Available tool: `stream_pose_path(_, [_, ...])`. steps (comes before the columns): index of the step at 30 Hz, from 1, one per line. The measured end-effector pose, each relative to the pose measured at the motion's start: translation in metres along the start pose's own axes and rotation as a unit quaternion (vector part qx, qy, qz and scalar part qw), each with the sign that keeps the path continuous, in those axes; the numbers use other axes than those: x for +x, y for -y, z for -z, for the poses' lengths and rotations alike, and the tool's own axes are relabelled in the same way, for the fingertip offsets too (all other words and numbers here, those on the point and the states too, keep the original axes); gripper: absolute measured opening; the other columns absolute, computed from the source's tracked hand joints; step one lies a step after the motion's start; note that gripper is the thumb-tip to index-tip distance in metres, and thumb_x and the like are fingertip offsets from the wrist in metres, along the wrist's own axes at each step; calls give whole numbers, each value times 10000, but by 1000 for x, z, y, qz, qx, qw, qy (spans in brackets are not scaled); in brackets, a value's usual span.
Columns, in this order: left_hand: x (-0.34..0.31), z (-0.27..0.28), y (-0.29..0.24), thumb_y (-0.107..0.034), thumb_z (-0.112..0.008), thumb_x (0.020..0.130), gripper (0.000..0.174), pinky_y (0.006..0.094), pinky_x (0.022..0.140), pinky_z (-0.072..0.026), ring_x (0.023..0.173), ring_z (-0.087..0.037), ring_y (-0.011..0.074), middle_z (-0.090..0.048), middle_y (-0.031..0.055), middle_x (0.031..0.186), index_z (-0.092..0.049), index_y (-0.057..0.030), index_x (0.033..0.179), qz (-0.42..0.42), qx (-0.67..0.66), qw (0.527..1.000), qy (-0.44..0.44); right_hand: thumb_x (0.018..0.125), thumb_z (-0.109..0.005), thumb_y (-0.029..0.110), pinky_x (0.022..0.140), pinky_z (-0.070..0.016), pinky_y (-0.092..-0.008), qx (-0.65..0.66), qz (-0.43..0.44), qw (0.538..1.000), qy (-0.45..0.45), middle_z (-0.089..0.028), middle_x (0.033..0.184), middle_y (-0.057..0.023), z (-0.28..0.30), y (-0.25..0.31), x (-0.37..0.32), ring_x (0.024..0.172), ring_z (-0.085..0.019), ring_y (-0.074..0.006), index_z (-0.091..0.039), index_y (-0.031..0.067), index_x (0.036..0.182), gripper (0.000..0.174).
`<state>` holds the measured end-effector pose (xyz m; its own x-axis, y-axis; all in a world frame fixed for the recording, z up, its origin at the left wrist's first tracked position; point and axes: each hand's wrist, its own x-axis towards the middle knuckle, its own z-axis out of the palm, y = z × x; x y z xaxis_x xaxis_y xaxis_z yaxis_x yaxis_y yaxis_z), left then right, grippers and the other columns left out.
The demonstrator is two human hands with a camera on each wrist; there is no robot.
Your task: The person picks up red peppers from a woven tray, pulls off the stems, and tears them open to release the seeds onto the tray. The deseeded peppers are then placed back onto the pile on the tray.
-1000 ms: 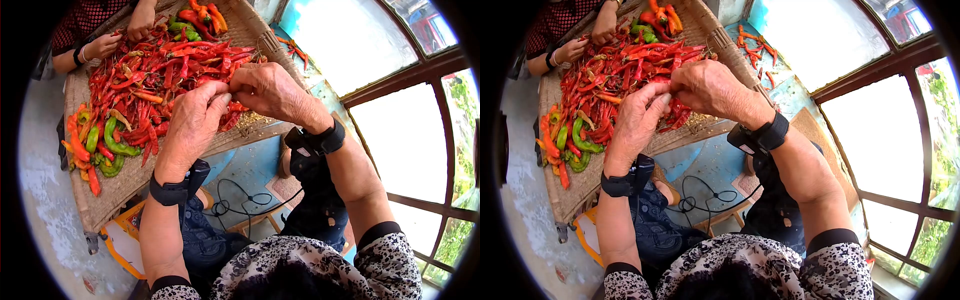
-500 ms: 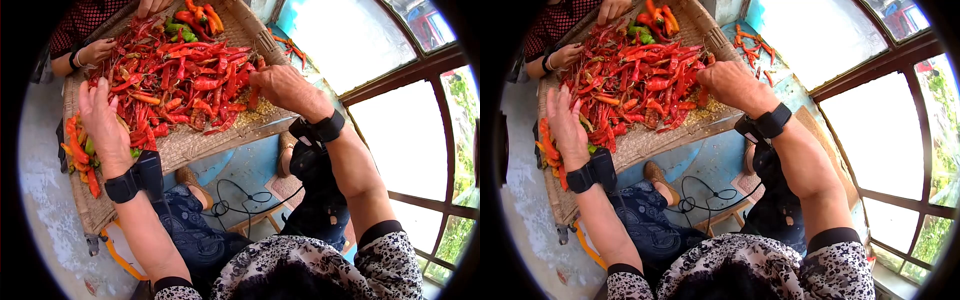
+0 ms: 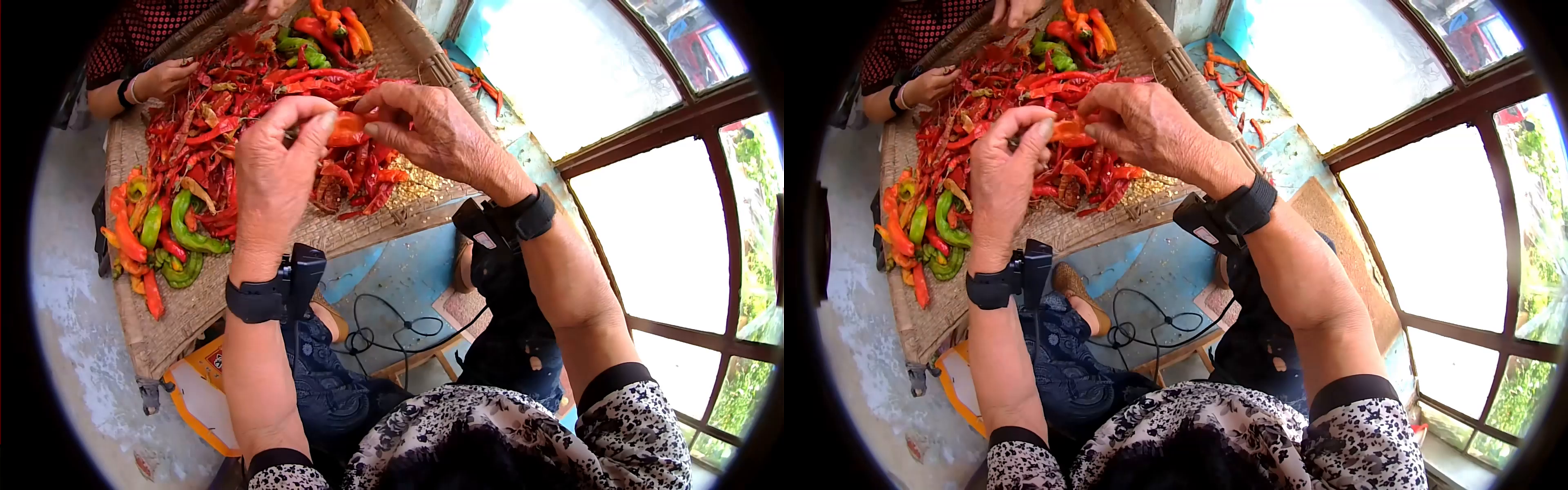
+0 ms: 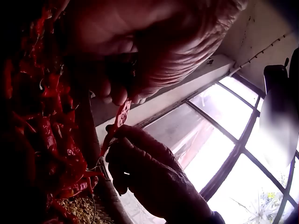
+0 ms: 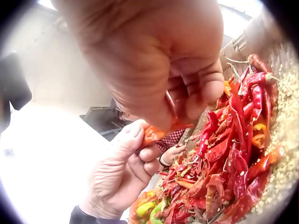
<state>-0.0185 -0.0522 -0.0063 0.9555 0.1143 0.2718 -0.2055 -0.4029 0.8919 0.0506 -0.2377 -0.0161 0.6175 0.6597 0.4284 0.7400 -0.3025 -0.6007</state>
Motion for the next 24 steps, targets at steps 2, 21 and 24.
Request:
stream_pose_path(2, [5,20,-1,-187,-618,900,193,211,636,-457,704,-559,65,-610,-17,788,-640,-38,1020,11,2,993,-120,842,-603,72,701,-500,-366,-138,14,990,-34,-593,954,-132,-3,-16,-2,812,-620,-255,-587,46,1112,271])
stream_pose_path(21, [-8,-4,0,-170,-591,892,254,291,724,-520,824,-629,175,-645,128,986,-614,-34,1105,-7,77,997,21,814,-658,154,599,-484,-366,-34,-28,998,37,-634,729,-136,16,-20,-10,651,-619,-292,-671,38,909,150])
stream_pose_path(24, [-7,-9,4,-156,-588,884,259,303,746,-516,831,-631,195,-642,140,991,-608,-22,1105,-23,100,994,37,826,-648,151,592,-495,-370,50,-76,995,-29,-650,737,-131,19,-18,-9,655,-634,-284,-675,41,928,152])
